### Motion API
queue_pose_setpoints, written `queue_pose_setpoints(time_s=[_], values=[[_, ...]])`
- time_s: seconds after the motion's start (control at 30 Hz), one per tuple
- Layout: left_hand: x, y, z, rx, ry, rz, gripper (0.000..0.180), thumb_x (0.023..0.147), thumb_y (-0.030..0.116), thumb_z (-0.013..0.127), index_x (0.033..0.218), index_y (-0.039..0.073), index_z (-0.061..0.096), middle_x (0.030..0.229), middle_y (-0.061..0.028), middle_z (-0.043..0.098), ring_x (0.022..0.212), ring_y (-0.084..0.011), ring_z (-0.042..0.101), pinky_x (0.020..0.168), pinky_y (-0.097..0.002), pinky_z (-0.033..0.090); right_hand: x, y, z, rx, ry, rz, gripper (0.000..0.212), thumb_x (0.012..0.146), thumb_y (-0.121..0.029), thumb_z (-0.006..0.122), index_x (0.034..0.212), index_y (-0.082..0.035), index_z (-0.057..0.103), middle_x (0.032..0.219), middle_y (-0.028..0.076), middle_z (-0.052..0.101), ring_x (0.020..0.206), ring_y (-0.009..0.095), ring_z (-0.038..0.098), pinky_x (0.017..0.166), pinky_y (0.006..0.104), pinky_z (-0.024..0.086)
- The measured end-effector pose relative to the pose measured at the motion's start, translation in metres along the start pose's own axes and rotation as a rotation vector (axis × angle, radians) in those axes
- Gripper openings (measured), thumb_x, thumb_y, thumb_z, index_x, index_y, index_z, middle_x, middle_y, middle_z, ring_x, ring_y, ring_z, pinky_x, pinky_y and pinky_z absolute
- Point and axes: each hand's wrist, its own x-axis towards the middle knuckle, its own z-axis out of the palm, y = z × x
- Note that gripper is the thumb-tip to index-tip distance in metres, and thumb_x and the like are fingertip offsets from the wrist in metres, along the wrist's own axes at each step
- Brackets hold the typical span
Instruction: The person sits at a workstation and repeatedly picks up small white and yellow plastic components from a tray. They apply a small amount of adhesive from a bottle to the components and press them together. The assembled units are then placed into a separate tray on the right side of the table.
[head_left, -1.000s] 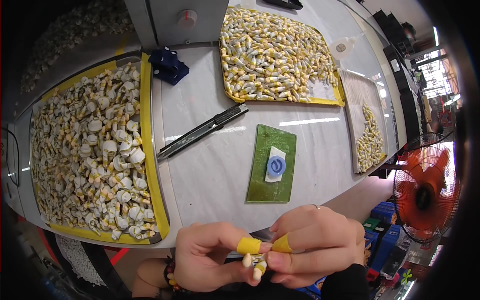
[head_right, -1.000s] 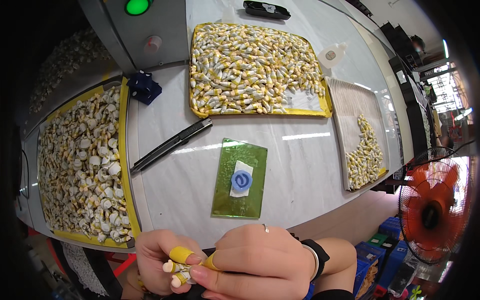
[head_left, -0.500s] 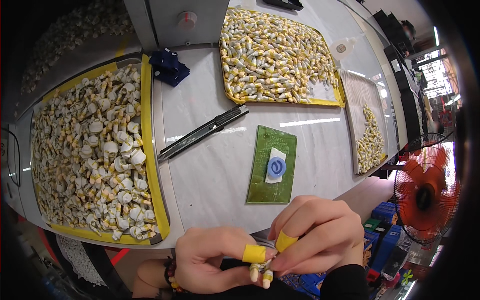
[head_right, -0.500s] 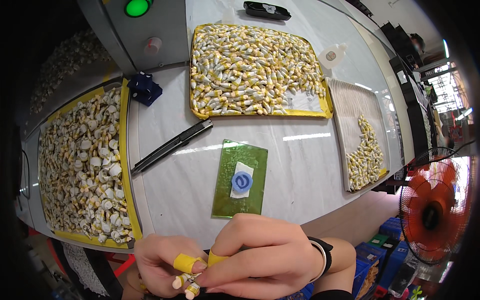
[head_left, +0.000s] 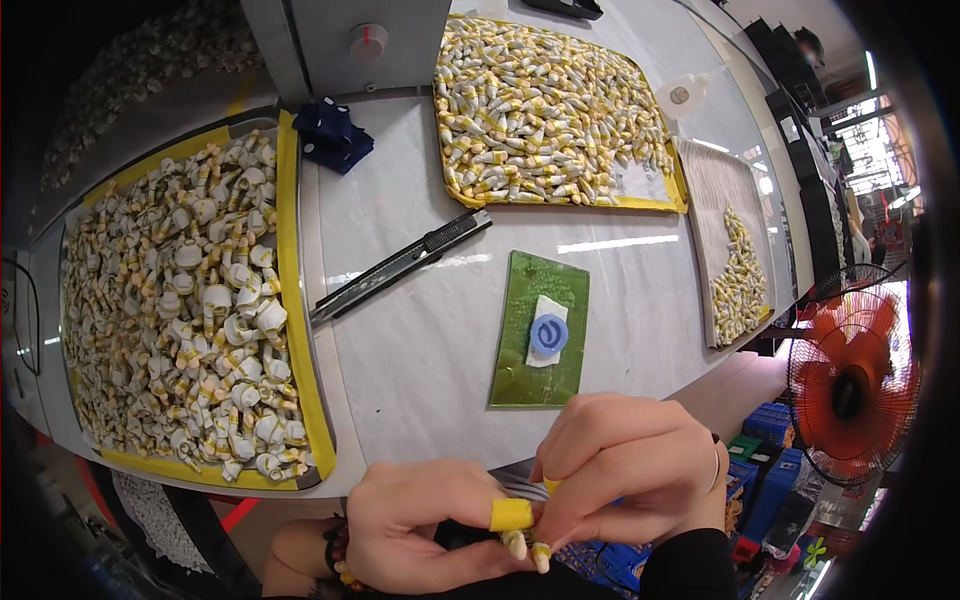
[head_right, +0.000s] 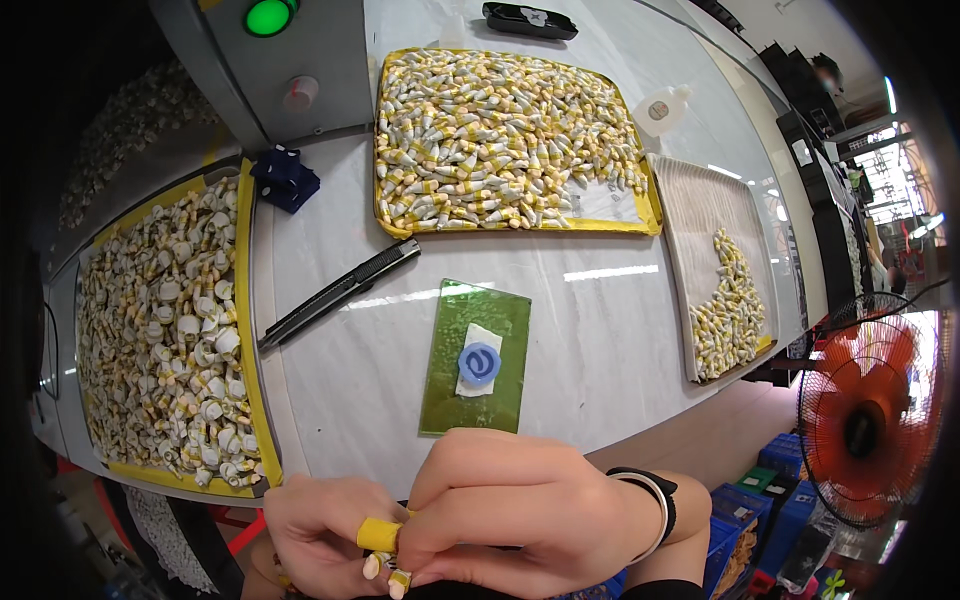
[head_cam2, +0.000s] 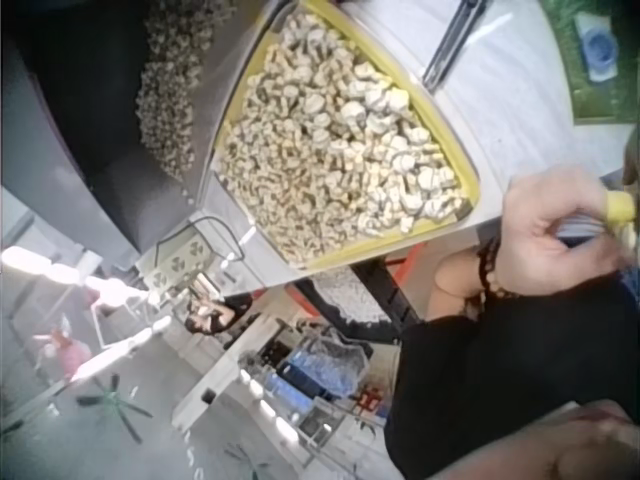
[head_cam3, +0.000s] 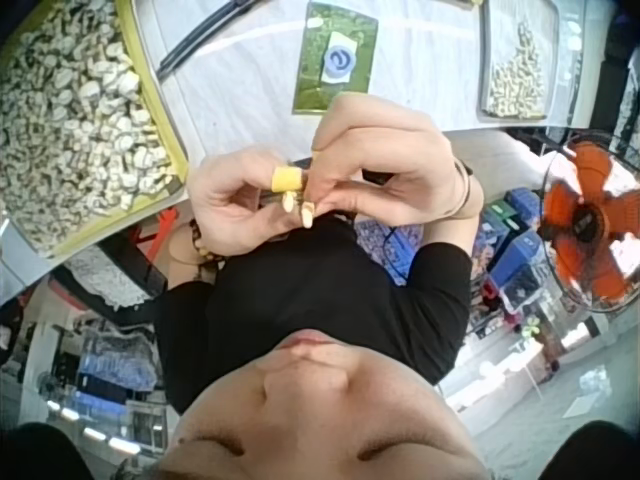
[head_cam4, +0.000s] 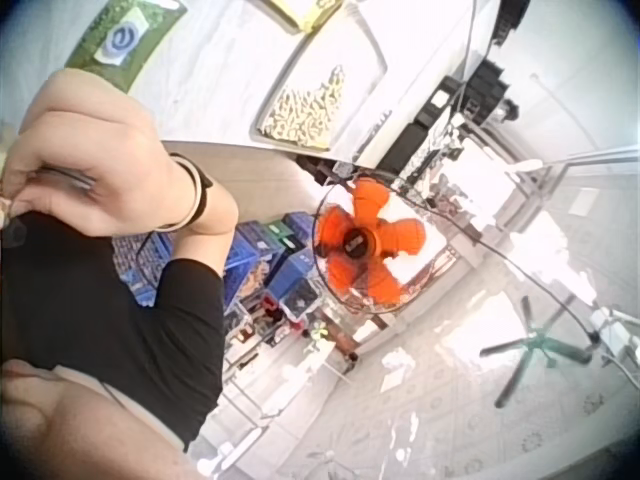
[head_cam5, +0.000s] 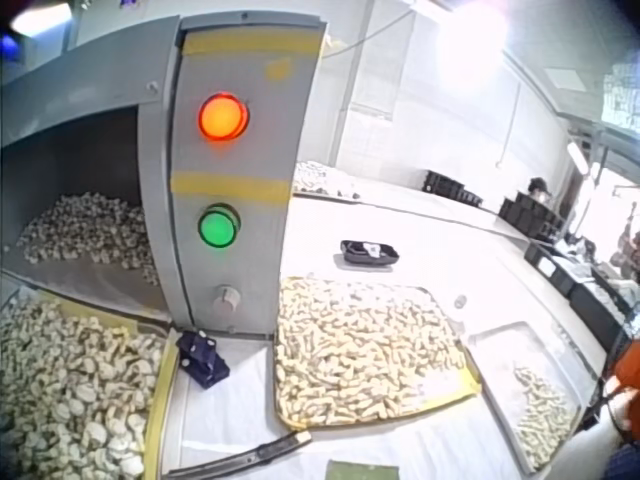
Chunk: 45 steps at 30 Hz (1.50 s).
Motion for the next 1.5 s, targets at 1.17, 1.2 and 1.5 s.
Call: queue_pose_setpoints(time_s=[1.17,1.2,1.5], values=[[0.004,-0.002,0.001,0.184,0.021,0.166,0.032,0.064,0.010,0.084,0.088,-0.002,0.066,0.083,-0.0120,0.069,0.069,-0.0239,0.067,0.061,-0.0286,0.053,0.000,0.005,-0.003,-0.329,0.008,-0.501,0.014,0.064,-0.003,0.076,0.073,0.001,0.066,0.072,0.010,0.063,0.063,0.020,0.061,0.053,0.0274,0.052],[0.003,-0.003,0.001,0.197,0.024,0.179,0.032,0.064,0.010,0.084,0.089,-0.002,0.066,0.083,-0.0120,0.069,0.070,-0.0240,0.067,0.061,-0.0287,0.053,-0.001,0.006,-0.002,-0.328,0.029,-0.502,0.014,0.064,-0.003,0.077,0.073,0.001,0.066,0.072,0.010,0.063,0.062,0.020,0.061,0.052,0.0272,0.052],[0.001,-0.002,-0.002,0.233,0.014,0.126,0.035,0.064,0.013,0.085,0.089,0.001,0.064,0.082,-0.0092,0.068,0.069,-0.0203,0.066,0.061,-0.0264,0.052,-0.003,0.008,0.010,-0.336,0.174,-0.450,0.017,0.062,-0.002,0.078,0.066,-0.002,0.062,0.066,0.009,0.063,0.053,0.019,0.058,0.045,0.0261,0.048]])
